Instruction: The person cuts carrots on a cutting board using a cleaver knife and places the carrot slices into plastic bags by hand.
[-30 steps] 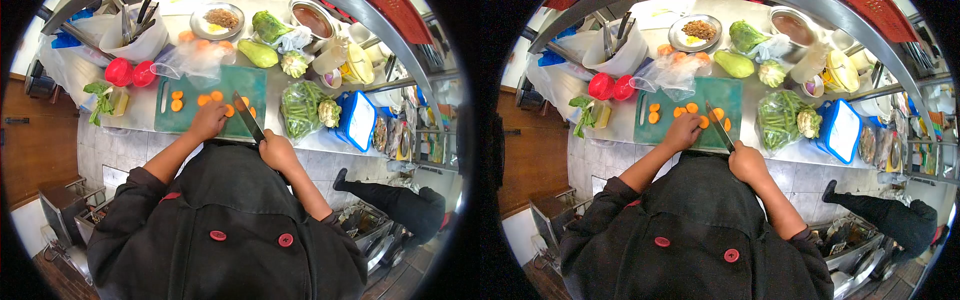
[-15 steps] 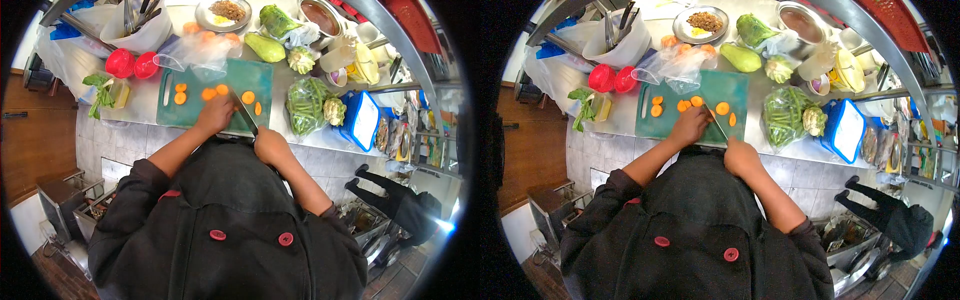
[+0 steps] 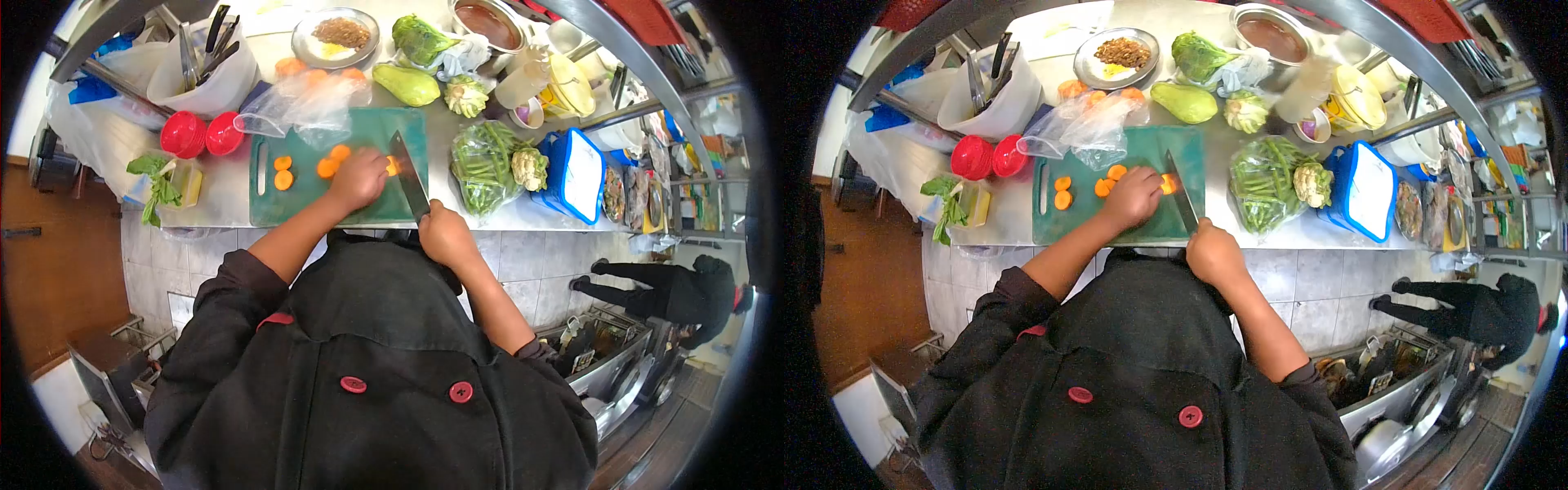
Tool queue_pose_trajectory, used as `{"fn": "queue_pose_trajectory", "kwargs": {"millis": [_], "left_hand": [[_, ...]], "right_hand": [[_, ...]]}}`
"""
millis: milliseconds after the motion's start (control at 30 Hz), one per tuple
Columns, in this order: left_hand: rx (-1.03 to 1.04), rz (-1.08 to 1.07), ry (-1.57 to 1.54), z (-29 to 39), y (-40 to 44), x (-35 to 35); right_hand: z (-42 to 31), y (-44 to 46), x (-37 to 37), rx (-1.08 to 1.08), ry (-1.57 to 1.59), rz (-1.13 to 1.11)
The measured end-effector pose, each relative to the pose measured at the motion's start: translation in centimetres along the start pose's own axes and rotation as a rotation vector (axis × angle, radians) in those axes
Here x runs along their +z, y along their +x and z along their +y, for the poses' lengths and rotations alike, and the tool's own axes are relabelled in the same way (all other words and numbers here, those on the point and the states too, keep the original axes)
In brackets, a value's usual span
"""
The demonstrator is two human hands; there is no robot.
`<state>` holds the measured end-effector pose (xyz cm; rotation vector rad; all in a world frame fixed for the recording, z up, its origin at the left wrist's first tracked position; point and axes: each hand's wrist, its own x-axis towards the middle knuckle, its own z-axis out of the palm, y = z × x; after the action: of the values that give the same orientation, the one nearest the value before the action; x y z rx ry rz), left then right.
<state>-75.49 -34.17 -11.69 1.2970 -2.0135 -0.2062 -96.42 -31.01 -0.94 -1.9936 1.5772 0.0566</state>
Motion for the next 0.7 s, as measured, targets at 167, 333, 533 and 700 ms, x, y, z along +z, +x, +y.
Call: {"fn": "queue_pose_trajectory", "kwargs": {"millis": [167,333,533,700], "left_hand": [[-0.085,-0.124,0.043,-1.0,0.0,1.4],[-0.099,-0.134,0.031,-1.3,-0.2,1.7],[-0.068,-0.179,0.095,-1.3,0.2,1.1],[-0.129,-0.01,0.14,-0.7,-1.2,-3.7]], "right_hand": [[-0.2,0.1,0.4,0.042,-0.034,-0.069],[0.0,1.2,1.5,0.014,-0.02,-0.094],[-0.6,3.9,1.6,-0.004,-0.035,-0.088],[0.8,1.5,-1.7,-0.01,0.016,0.086]]}}
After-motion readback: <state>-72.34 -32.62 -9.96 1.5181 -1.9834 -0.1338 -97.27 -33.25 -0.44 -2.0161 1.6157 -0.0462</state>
